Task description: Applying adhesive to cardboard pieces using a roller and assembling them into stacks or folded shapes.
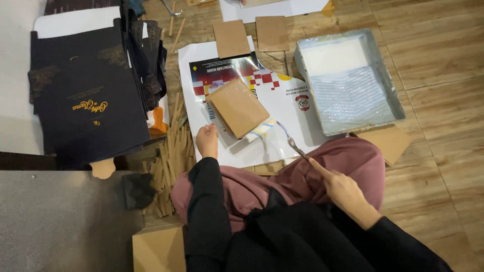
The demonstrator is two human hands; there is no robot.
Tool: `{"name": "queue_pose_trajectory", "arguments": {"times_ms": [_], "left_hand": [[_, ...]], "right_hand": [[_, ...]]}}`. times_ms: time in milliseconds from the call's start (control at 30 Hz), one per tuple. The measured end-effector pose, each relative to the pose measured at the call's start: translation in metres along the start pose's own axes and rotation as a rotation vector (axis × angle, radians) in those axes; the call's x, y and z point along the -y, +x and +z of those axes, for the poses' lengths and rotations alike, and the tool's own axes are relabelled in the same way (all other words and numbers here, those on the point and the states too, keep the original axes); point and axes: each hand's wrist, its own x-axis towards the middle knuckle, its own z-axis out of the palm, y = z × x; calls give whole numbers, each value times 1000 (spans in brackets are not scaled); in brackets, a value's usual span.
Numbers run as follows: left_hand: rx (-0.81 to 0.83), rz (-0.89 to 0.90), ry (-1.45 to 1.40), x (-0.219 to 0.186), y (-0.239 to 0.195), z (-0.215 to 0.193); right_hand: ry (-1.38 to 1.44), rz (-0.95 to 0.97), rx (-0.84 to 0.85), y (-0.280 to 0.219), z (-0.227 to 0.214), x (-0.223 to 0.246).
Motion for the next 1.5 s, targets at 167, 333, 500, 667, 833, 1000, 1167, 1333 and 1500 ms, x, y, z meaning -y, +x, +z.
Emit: {"name": "queue_pose_trajectory", "arguments": {"times_ms": [167, 333, 500, 667, 833, 1000, 1167, 1333, 1500], "left_hand": [[-87, 53, -183, -1, 1, 1], [-117, 52, -238, 8, 12, 6], [-101, 4, -230, 11, 19, 10], [-151, 16, -245, 14, 24, 12], [-203, 26, -438, 3, 15, 5], [-327, 37, -733, -21, 7, -8], [-369, -82, -870, -31, -6, -27], [-334, -127, -989, -43, -16, -33], [-302, -140, -1009, -43, -21, -38]], "right_hand": [[62, 34, 22, -3, -11, -3], [-129, -62, -130, 24, 0, 6], [-204, -193, -180, 80, 10, 25], [-102, -224, -243, 143, 8, 53], [-55, -233, -292, 142, -11, 78], [-41, -240, -228, 101, -7, 78], [-192, -224, -188, 68, 35, 48], [-225, -234, -206, 75, 31, 57], [-168, -250, -237, 118, 22, 93]]}}
